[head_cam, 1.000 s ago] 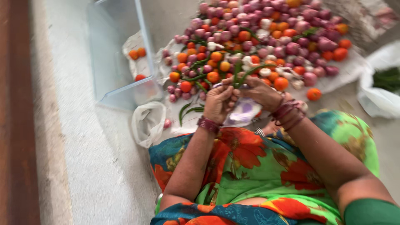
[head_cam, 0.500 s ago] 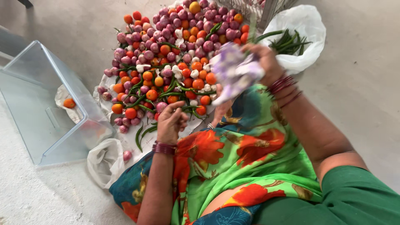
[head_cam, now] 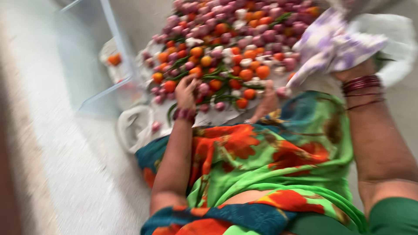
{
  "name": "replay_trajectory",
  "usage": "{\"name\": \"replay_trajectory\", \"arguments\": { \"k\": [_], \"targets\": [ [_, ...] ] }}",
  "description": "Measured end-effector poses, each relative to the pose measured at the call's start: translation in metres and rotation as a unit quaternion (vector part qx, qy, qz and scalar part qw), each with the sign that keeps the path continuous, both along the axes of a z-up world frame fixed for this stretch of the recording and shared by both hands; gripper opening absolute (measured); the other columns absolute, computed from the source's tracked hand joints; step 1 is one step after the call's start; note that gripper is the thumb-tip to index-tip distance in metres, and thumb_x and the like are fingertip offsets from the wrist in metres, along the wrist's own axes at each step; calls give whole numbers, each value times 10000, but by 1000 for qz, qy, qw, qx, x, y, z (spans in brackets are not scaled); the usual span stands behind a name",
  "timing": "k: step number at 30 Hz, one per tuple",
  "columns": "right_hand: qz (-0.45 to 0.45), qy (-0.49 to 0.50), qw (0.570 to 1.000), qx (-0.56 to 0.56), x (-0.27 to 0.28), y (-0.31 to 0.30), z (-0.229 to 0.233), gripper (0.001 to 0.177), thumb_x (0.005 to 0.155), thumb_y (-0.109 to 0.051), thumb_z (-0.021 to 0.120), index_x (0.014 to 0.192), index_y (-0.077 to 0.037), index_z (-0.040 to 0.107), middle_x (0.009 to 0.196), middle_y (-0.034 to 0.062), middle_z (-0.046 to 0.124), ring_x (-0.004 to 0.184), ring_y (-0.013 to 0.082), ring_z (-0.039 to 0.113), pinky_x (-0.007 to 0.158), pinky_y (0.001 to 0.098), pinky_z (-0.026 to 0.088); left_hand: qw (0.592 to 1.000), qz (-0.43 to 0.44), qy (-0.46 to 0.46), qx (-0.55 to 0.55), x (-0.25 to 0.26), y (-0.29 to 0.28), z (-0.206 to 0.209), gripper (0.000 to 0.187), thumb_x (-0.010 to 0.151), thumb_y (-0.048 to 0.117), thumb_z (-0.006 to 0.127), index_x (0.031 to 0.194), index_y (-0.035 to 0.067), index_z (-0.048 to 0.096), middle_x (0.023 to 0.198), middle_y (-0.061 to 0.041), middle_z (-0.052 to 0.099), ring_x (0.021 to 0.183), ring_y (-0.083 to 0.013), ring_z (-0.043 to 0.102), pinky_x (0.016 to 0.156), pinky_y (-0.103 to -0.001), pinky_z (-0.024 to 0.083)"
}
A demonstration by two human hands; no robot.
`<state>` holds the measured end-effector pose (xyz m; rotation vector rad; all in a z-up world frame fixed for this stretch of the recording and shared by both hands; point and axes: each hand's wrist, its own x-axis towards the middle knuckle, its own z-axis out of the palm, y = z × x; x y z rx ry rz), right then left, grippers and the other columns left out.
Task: The person sits on the floor and sorts through a large pile of onions, tomatoes, and chilies, using a cloth to wipe individual garlic bulbs and placing them into a plastic container.
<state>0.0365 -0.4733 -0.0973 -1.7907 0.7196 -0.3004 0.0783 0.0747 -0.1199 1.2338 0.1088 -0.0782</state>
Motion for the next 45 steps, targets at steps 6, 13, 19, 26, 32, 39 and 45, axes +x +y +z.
{"name": "replay_trajectory", "arguments": {
  "k": [6,13,19,26,32,39,45],
  "targets": [
    [123,15,988,-89,48,79,2,163,1039,-135,593,1114,-9,664,1069,65,686,961,155,670,908,331,596,988,34,31,150,46,10,-36,219,946,114,651,1158,73,680,989,-35,728,709,-126,680,545,-279,529],
    [207,38,966,-147,89,118,-14,169,1037,-136,594,1137,-12,653,1082,65,686,973,154,671,913,330,591,822,-85,-219,519,84,-91,-47,436,829,47,723,1246,151,652,1265,-94,643,1142,-305,649,981,-425,552],
    [224,67,946,-223,115,120,-26,178,1036,-137,594,1156,-14,643,1093,64,686,983,153,671,918,328,586,635,-114,-314,696,126,-161,-40,484,828,70,575,1289,220,585,1311,-46,611,1256,-274,561,974,-515,473],
    [265,86,932,-231,104,148,-48,191,1035,-138,595,1178,-17,632,1105,63,685,994,152,672,924,327,581,593,-132,-262,750,117,-142,-66,411,922,228,568,1330,178,562,1180,-90,626,1133,-292,598,847,-488,531],
    [262,-47,964,15,97,157,-7,204,1034,-139,596,1197,-20,623,1116,63,685,1004,151,672,929,326,576,776,5,-126,618,139,-82,-100,237,1099,320,551,1254,152,613,1064,-147,717,924,-339,714,737,-481,558],
    [338,-185,897,216,59,230,91,221,1033,-140,596,1219,-22,612,1128,62,685,1016,150,673,934,324,571,966,20,-28,-257,57,-31,51,424,1090,383,459,1272,14,559,1090,-156,665,910,-333,747,690,-372,610],
    [397,-236,862,211,-15,325,109,237,1031,-141,597,1238,-25,602,1139,61,685,1026,149,673,939,323,567,956,-2,-99,-277,1,-47,45,347,1084,240,572,1310,-23,551,1237,-159,668,1101,-287,704,890,-370,618]
  ]
}}
